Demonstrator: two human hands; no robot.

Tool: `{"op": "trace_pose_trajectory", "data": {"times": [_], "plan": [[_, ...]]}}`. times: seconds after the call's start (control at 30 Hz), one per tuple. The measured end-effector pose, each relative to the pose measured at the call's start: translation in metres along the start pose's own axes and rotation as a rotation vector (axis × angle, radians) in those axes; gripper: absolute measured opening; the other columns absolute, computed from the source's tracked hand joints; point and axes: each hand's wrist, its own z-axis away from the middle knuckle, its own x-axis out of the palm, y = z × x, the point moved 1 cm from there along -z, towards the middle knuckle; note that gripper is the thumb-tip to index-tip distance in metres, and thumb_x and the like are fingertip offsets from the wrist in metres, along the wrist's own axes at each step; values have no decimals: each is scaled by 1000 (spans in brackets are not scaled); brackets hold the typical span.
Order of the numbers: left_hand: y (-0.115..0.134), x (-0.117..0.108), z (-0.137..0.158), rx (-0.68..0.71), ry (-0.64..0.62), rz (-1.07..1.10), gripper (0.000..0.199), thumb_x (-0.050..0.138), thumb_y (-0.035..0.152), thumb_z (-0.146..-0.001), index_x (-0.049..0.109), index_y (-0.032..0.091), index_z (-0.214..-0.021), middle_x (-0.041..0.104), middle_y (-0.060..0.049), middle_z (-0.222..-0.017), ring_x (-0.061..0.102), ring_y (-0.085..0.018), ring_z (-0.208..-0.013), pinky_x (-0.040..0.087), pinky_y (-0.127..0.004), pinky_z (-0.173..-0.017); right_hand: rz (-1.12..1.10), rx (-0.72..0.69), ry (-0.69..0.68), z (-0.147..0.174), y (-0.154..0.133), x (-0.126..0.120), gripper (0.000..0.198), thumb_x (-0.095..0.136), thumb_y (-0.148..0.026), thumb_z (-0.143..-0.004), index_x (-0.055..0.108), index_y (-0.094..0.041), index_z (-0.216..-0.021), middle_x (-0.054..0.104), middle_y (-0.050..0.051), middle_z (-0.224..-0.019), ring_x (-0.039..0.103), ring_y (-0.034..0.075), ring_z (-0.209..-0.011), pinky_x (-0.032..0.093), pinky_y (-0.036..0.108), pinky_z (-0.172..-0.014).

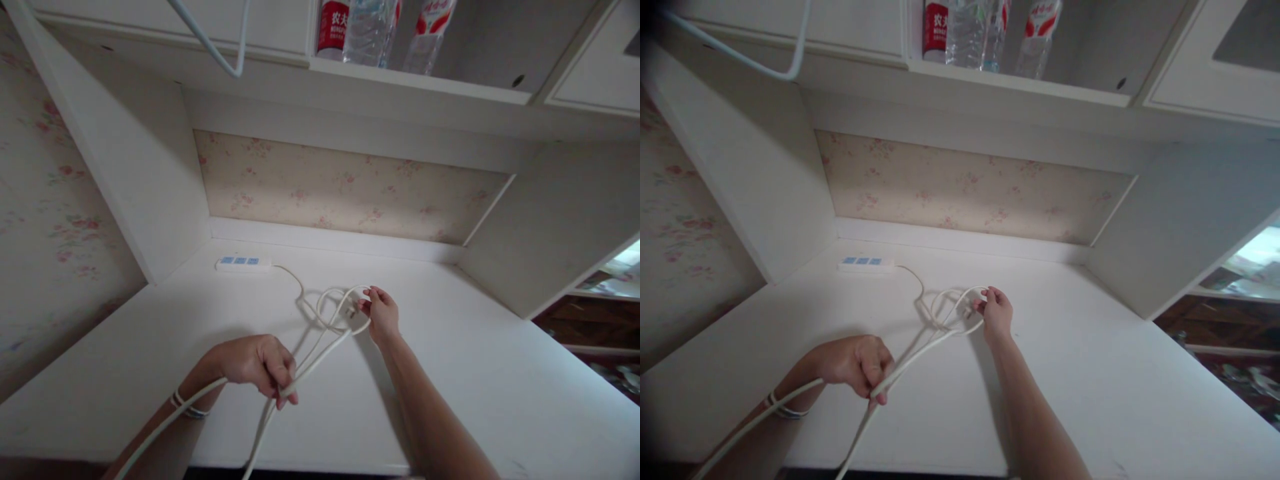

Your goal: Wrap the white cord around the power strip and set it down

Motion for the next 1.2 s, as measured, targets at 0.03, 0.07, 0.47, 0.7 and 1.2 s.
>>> {"op": "trace_pose_trajectory", "data": {"times": [0.03, 0.07, 0.47, 0.7, 1.2], "plan": [[-1, -2, 2, 13, 46, 40, 16, 73, 28, -67, 77, 21, -81, 67, -8, -74, 58, -15, -63, 45, -25, -60, 10, -11, 19, -4, 2, -2, 30, 63, -40, -66, 55, -22, -88, 64, 0, -80, 58, 12, -49, 54, 30, -51], [-2, -4, 3, 30, 104, 81, 13, 74, 27, -65, 77, 21, -76, 67, -7, -71, 57, -15, -61, 44, -25, -58, 19, -17, 31, -7, 3, -4, 29, 62, -40, -66, 54, -22, -88, 65, 0, -81, 58, 12, -48, 54, 30, -51], [12, -20, 13, 584, 690, 699, 20, 70, 2, -55, 66, 21, -59, 48, 3, -57, 43, -7, -50, 25, -18, -43, 380, -122, -20, -23, 10, -24, 28, 58, -37, -68, 59, -22, -92, 67, 2, -82, 55, 12, -47, 43, 25, -40], [10, -23, 12, 549, 742, 600, 17, 68, 3, -59, 59, 17, -56, 49, 2, -59, 43, -8, -53, 27, -21, -47, 629, -296, -10, -27, 3, -30, 20, 57, -30, -68, 65, -18, -83, 65, 8, -82, 57, 20, -71, 44, 34, -68], [7, -6, -20, 102, 670, 125, 16, 50, 4, -55, 63, 13, -60, 48, 1, -58, 36, -8, -52, 23, -22, -48, 854, -356, -917, 61, -42, 59, 48, 25, -47, -93, 62, -20, -106, 56, 0, -66, 51, 15, -63, 37, 26, -63]]}}
